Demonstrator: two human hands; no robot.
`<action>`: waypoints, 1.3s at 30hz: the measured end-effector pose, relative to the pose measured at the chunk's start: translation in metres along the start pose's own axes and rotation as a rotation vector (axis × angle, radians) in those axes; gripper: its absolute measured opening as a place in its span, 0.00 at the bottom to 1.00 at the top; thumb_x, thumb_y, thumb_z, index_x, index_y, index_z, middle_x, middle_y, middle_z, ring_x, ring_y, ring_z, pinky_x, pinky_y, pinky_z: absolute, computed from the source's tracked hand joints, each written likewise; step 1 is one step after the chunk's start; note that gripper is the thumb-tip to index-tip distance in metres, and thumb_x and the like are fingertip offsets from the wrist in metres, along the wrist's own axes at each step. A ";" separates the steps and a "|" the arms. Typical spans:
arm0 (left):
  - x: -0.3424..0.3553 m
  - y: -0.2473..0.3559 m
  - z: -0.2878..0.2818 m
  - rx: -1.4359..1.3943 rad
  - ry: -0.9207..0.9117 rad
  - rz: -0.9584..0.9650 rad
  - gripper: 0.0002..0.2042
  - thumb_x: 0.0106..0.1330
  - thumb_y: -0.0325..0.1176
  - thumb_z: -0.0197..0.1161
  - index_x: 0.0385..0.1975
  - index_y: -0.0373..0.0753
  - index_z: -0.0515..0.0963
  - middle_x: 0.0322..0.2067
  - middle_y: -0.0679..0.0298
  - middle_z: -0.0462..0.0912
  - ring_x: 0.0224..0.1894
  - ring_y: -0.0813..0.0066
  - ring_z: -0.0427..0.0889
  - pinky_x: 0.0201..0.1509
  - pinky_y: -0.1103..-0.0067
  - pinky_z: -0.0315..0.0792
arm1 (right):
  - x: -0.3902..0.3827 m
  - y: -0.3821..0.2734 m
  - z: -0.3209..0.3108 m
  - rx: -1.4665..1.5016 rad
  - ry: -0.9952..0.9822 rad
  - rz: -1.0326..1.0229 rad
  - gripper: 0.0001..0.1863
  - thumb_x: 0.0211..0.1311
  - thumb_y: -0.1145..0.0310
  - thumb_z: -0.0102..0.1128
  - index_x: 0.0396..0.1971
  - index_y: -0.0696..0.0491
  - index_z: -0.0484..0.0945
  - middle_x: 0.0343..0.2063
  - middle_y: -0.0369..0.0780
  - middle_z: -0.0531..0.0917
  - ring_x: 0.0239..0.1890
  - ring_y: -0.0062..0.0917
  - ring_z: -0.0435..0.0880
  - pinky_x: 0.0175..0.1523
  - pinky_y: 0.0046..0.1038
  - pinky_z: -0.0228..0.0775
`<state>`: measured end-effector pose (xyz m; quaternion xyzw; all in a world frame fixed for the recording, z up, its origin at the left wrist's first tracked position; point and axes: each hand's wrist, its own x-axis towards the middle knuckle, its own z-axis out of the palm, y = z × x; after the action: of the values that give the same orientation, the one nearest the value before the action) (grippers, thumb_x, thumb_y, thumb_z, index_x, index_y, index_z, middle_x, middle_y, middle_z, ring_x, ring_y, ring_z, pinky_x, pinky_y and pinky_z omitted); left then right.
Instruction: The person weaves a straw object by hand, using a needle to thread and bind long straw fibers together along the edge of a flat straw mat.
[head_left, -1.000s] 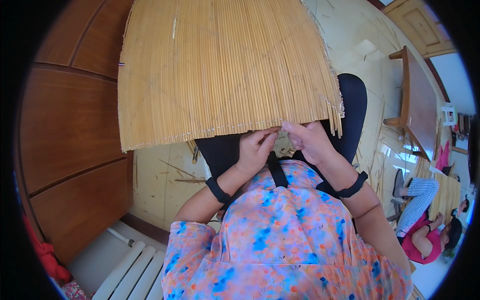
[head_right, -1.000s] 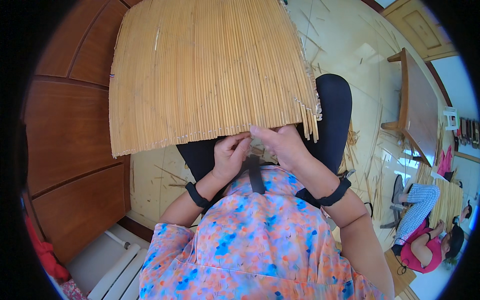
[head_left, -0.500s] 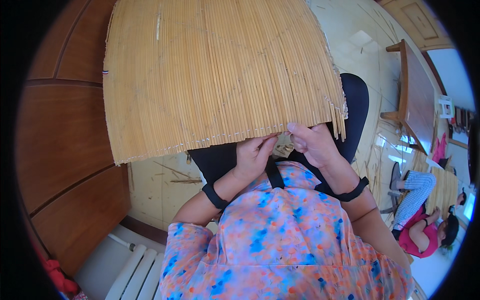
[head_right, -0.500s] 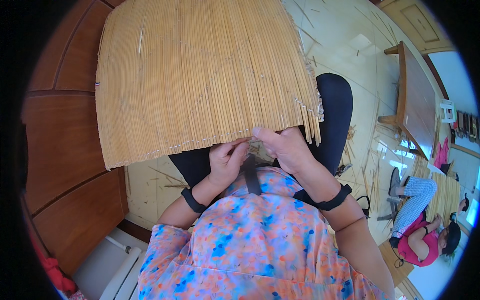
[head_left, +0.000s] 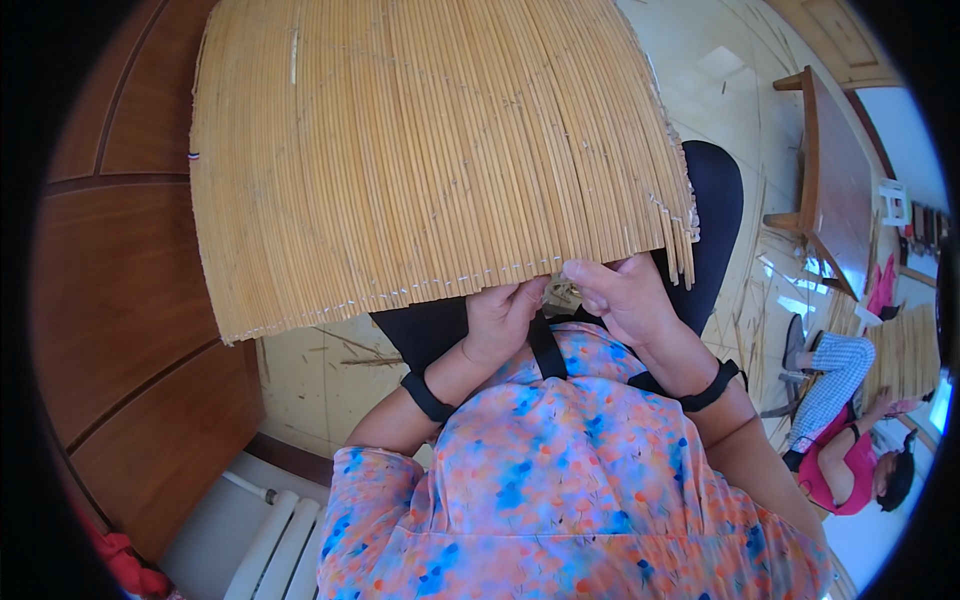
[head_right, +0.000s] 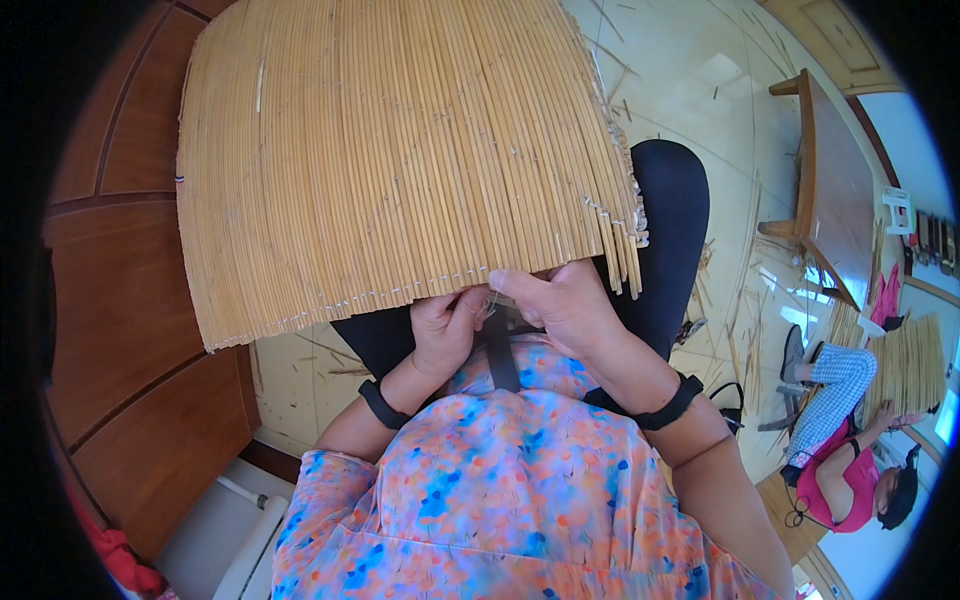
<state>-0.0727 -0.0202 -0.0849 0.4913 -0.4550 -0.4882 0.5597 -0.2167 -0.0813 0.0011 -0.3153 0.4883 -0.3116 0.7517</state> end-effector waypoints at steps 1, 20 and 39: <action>0.000 0.000 0.001 -0.053 0.006 -0.023 0.06 0.68 0.24 0.58 0.40 0.32 0.79 0.19 0.70 0.75 0.18 0.86 0.70 0.20 0.87 0.64 | 0.000 0.001 0.000 -0.004 -0.005 -0.004 0.11 0.57 0.74 0.62 0.40 0.55 0.73 0.21 0.30 0.72 0.15 0.10 0.62 0.17 0.13 0.52; 0.001 0.012 -0.011 0.275 -0.095 0.161 0.10 0.59 0.25 0.64 0.42 0.36 0.82 0.35 0.57 0.84 0.37 0.61 0.84 0.44 0.74 0.76 | -0.008 -0.003 -0.002 0.037 -0.018 0.035 0.12 0.57 0.76 0.62 0.41 0.56 0.74 0.26 0.33 0.77 0.15 0.10 0.64 0.18 0.13 0.54; 0.013 0.035 -0.012 0.367 0.040 0.638 0.14 0.55 0.16 0.59 0.43 0.29 0.79 0.37 0.54 0.84 0.39 0.60 0.85 0.45 0.74 0.76 | -0.017 -0.035 0.015 0.091 -0.165 0.139 0.11 0.62 0.65 0.61 0.32 0.59 0.80 0.15 0.30 0.72 0.12 0.10 0.59 0.16 0.17 0.47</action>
<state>-0.0555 -0.0307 -0.0512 0.4262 -0.6544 -0.1898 0.5950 -0.2143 -0.0868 0.0426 -0.2707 0.4310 -0.2535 0.8226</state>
